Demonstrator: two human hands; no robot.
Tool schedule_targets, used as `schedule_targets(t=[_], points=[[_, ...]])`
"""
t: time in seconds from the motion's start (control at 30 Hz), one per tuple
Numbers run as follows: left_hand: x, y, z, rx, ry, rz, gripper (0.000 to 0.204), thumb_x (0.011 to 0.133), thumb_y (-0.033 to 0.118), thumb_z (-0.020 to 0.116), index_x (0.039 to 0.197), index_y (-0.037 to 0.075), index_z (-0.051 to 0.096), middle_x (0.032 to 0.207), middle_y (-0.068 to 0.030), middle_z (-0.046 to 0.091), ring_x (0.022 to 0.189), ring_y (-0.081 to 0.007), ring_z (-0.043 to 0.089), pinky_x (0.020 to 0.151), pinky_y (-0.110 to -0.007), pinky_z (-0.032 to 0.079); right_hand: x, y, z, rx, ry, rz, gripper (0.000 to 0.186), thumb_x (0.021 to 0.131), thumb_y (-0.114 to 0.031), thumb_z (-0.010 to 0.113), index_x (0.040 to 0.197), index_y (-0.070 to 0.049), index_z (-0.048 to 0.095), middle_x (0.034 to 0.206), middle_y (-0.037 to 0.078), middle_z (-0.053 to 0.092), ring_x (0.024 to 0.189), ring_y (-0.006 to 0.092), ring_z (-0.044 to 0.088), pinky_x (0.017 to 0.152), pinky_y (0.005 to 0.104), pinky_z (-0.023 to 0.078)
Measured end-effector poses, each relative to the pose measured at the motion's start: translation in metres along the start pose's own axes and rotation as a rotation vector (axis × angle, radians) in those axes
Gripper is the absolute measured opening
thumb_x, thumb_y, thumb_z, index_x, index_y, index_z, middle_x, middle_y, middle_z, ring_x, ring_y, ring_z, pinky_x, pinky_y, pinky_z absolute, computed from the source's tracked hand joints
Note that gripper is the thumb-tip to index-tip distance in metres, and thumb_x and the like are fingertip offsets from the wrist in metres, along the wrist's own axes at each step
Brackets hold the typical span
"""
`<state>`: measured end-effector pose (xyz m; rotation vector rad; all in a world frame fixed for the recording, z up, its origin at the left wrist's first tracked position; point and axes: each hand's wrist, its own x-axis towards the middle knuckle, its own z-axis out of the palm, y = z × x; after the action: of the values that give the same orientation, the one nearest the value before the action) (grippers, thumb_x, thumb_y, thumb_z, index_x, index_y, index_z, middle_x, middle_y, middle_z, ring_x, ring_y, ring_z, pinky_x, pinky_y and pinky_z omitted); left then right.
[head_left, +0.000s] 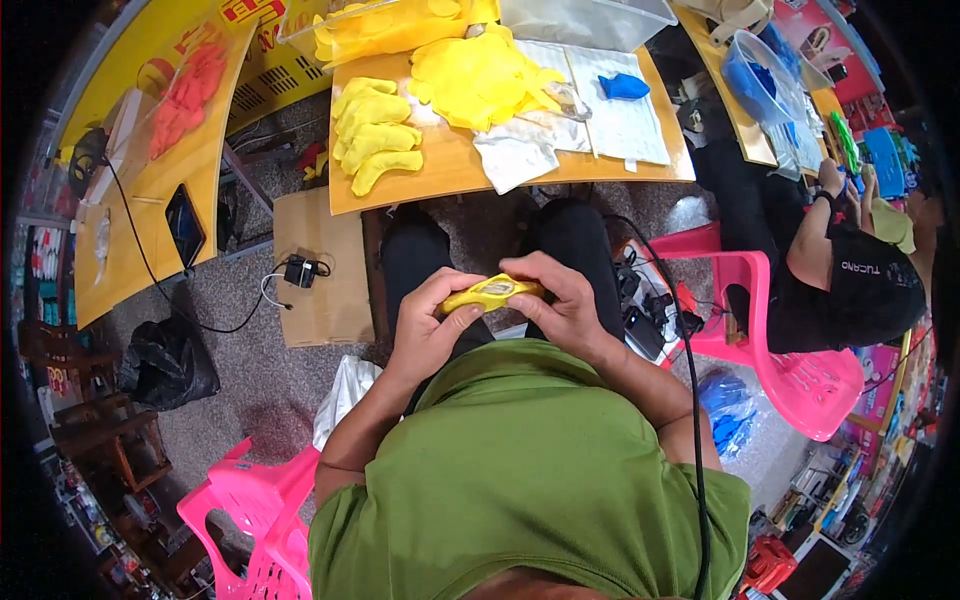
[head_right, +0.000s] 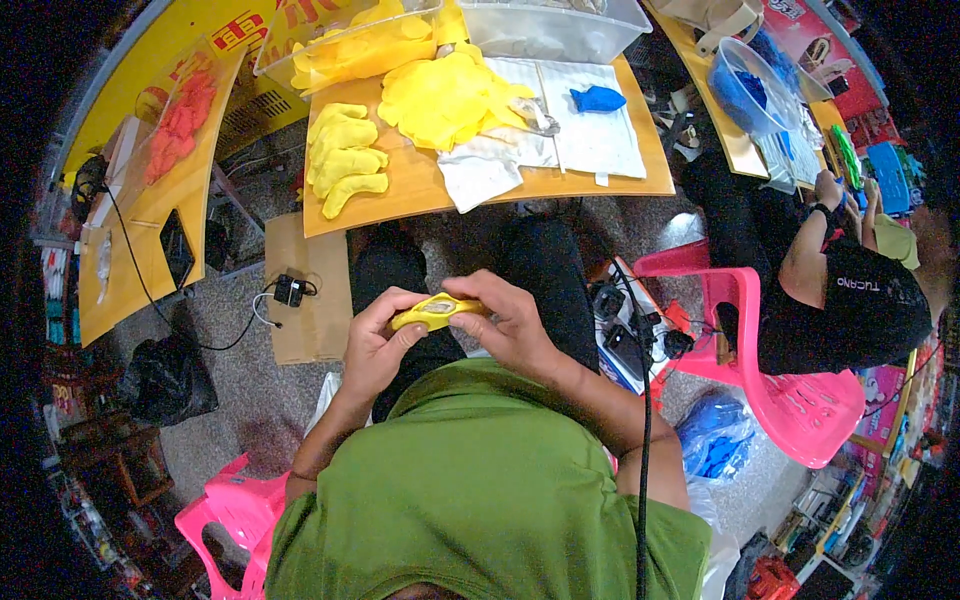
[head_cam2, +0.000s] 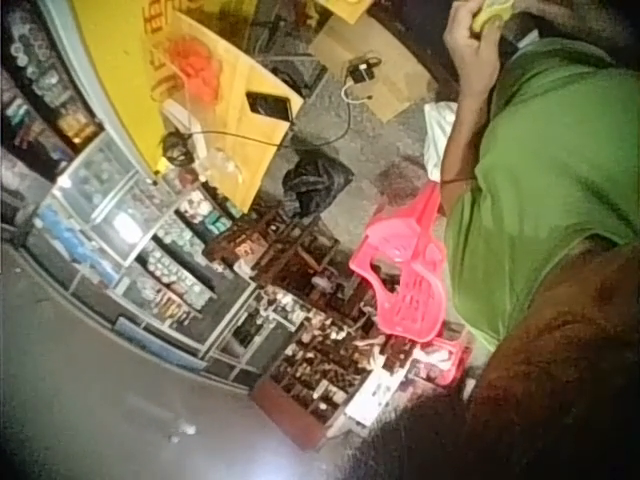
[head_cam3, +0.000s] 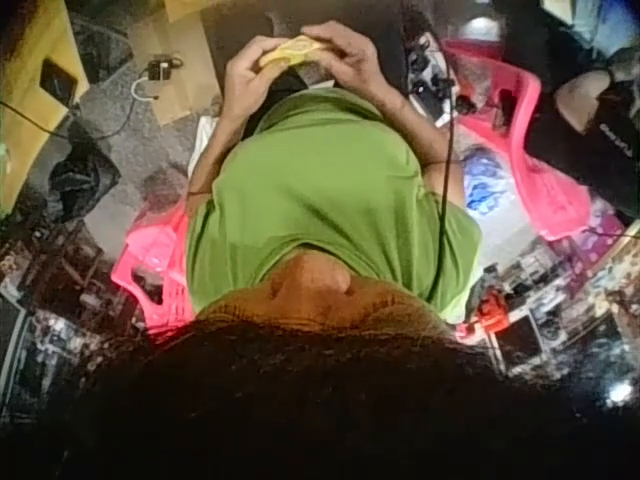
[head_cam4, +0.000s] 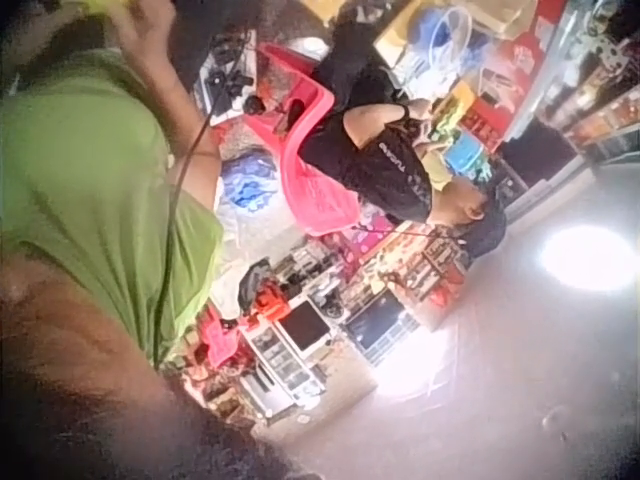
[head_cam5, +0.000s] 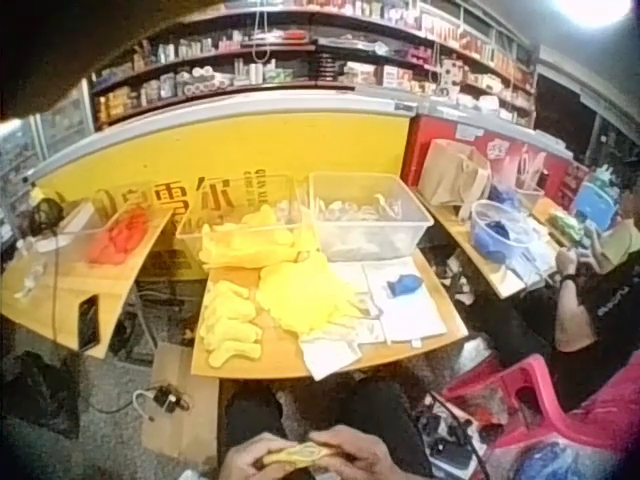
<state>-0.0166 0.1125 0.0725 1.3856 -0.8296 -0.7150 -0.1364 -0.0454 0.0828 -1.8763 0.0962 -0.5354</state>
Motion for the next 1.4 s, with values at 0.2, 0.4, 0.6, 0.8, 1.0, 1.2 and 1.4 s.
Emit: schedule_targets(t=[0.2,0.4,0.6,0.8,1.0,1.2,1.4], points=[[0.001,0.004,0.006,0.048,0.061,0.038,0.020,0.082,0.000,0.063,0.101,-0.002,0.060,0.090,-0.0061,0.058,0.082,-0.0120,0.056,0.072,-0.023,0.044,-0.001,0.001,0.000,-0.040,0.065,-0.123,0.031,0.071,0.002,0.072,0.100,-0.006,0.063,0.106,0.010,0.050,0.083,0.0194,0.057,0.069,0.0293,0.048],[-0.001,0.000,0.008,-0.005,0.074,-0.006,0.017,0.081,0.000,0.064,0.098,-0.002,0.060,0.089,-0.0066,0.058,0.079,-0.0126,0.056,0.069,-0.023,0.044,0.008,-0.008,-0.004,-0.231,-0.103,-0.099,0.022,0.069,-0.004,0.074,0.084,-0.006,0.057,0.098,0.009,0.049,0.081,0.0196,0.057,0.063,0.0287,0.048],[-0.001,0.001,0.006,-0.003,0.049,-0.004,0.015,0.082,0.002,0.064,0.096,-0.002,0.061,0.088,-0.0065,0.058,0.079,-0.0128,0.056,0.069,-0.023,0.044,0.009,-0.004,-0.011,-0.054,-0.221,-0.016,0.027,0.072,-0.010,0.074,0.074,-0.006,0.048,0.089,0.008,0.047,0.074,0.0181,0.050,0.064,0.0267,0.041],[0.003,0.005,0.002,0.024,0.017,0.068,0.017,0.081,0.000,0.063,0.098,-0.001,0.063,0.087,-0.0075,0.057,0.079,-0.0154,0.056,0.069,-0.024,0.044,0.011,-0.001,-0.009,-0.080,-0.269,0.000,0.025,0.074,-0.008,0.072,0.072,-0.006,0.047,0.085,0.008,0.048,0.073,0.0187,0.049,0.063,0.0272,0.040],[0.007,0.002,-0.011,0.199,-0.188,0.162,0.012,0.084,0.002,0.059,0.095,0.000,0.061,0.087,-0.0087,0.055,0.078,-0.0176,0.054,0.066,-0.026,0.043,0.009,0.007,-0.001,-0.016,-0.127,-0.115,0.020,0.075,-0.005,0.070,0.072,-0.002,0.050,0.080,0.008,0.051,0.065,0.0188,0.052,0.054,0.0274,0.040],[0.006,-0.007,-0.019,0.085,-0.061,0.003,0.014,0.085,0.005,0.059,0.097,0.000,0.059,0.087,-0.0085,0.055,0.082,-0.0156,0.055,0.070,-0.028,0.044,0.012,0.013,0.017,0.066,-0.075,0.171,0.014,0.080,-0.007,0.067,0.087,0.000,0.057,0.074,0.009,0.051,0.063,0.0182,0.052,0.055,0.0285,0.041],[0.023,-0.012,-0.036,0.371,0.068,0.081,0.022,0.084,0.011,0.059,0.104,0.003,0.056,0.089,-0.0118,0.056,0.086,-0.0275,0.055,0.073,-0.036,0.044,0.053,0.035,0.030,-0.093,-0.177,0.126,0.012,0.082,-0.008,0.065,0.088,0.001,0.060,0.073,0.010,0.054,0.062,0.0206,0.054,0.055,0.0300,0.042]])
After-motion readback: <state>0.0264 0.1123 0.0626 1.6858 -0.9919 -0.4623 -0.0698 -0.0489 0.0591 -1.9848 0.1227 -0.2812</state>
